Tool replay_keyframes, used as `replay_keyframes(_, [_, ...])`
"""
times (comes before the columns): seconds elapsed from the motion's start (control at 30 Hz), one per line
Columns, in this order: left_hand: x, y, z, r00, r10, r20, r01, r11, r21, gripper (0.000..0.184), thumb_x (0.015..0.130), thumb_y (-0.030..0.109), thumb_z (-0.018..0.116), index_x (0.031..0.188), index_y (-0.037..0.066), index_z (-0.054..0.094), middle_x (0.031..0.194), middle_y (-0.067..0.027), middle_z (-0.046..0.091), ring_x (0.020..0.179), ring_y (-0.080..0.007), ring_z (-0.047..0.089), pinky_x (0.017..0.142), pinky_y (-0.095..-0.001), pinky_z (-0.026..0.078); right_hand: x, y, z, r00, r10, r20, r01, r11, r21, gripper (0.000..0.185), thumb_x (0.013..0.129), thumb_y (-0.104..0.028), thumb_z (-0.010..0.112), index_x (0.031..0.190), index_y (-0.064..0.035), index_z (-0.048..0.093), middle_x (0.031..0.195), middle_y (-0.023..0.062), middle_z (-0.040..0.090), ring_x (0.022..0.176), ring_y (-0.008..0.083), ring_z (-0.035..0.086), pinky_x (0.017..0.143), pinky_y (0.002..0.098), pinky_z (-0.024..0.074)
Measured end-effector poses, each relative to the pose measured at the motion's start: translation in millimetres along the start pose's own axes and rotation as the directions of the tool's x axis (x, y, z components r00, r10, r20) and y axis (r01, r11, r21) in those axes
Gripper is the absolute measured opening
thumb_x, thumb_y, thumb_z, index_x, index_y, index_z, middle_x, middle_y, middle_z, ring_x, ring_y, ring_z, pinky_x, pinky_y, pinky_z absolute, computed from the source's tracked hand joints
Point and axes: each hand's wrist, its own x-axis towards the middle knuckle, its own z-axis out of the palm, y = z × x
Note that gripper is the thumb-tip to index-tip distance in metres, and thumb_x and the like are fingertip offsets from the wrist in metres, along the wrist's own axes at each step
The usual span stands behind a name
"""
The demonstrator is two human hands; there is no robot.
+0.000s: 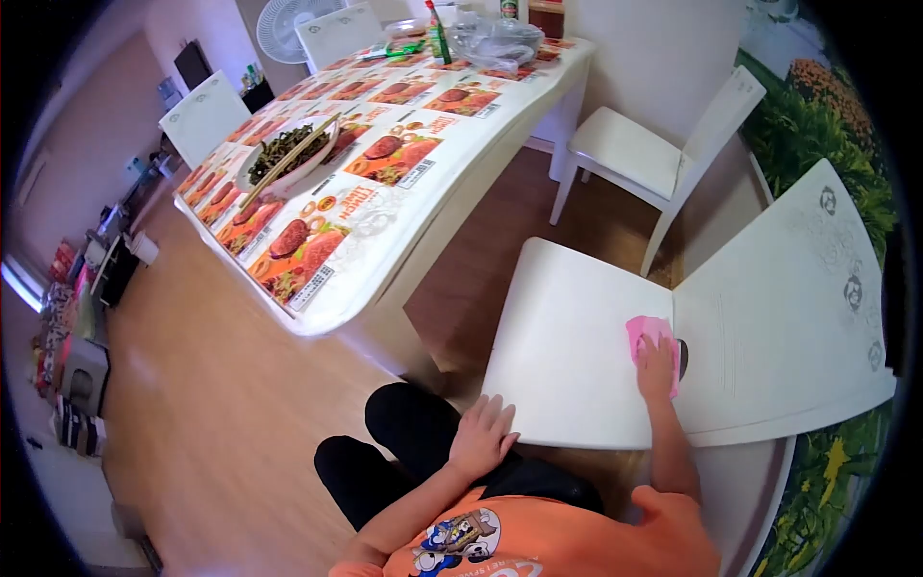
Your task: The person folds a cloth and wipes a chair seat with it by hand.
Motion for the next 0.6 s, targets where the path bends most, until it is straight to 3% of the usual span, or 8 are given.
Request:
replay_keyframes(0.23, [0.9, -0.2, 3.4, 0.998, 0.033, -0.056, -0.032, 0.999, 0.016, 0.051, 0.095, 0.038, 0.063, 0.137, 0.01, 0.054, 0.141, -0.0202, 0.051, 0.131, -0.0421, 0.046, 0.107, -0.0488, 0.042, 40.7, 12.8, 5.5, 0.99, 0.141, -0.018, -0.142, 0.986, -0.086, 0.04, 0.099, -0.026, 0.055, 0.136, -0.0096, 0.059, 0.141, 0.0223, 0.05, 0.132, 0.0411, 0.045, 0.111, 0.0514, 0.0361])
replay_keyframes(0.3, [1.0, -0.4, 4.7, 1.0, 0.009, -0.016, -0.009, 1.0, -0.001, 0.052, 0.094, 0.038, 0.066, 0.138, 0.011, 0.057, 0.143, -0.0206, 0.049, 0.135, -0.0414, 0.042, 0.111, -0.0498, 0.038, 42.5, 9.3, 2.8, 0.973, 0.231, -0.029, -0.233, 0.969, -0.087, 0.04, 0.098, -0.025, 0.057, 0.136, -0.0104, 0.059, 0.138, 0.0211, 0.052, 0.129, 0.0401, 0.047, 0.109, 0.0505, 0.038])
replay_keyframes(0.33, [1.2, -1.1, 5.9, 1.0, 0.009, -0.023, -0.009, 1.0, 0.004, 0.052, 0.094, 0.038, 0.066, 0.137, 0.011, 0.057, 0.143, -0.0207, 0.049, 0.134, -0.0414, 0.043, 0.111, -0.0497, 0.039, 42.4, 15.9, 14.3, 0.976, 0.189, -0.111, -0.201, 0.973, -0.114, 0.04, 0.097, -0.023, 0.059, 0.136, -0.0109, 0.059, 0.137, 0.0209, 0.053, 0.128, 0.0396, 0.048, 0.108, 0.0505, 0.0385])
replay_keyframes(0.6, [0.0, 1.6, 1.3, 1.0, 0.006, -0.029, -0.005, 1.0, 0.021, 0.052, 0.093, 0.037, 0.067, 0.135, 0.008, 0.058, 0.141, -0.0204, 0.05, 0.133, -0.0414, 0.044, 0.111, -0.0498, 0.039, 14.1, 8.3, 5.7, 0.985, 0.137, -0.103, -0.143, 0.988, -0.058, 0.037, 0.097, -0.017, 0.058, 0.131, -0.005, 0.061, 0.129, 0.023, 0.055, 0.121, 0.0417, 0.05, 0.107, 0.0507, 0.0385])
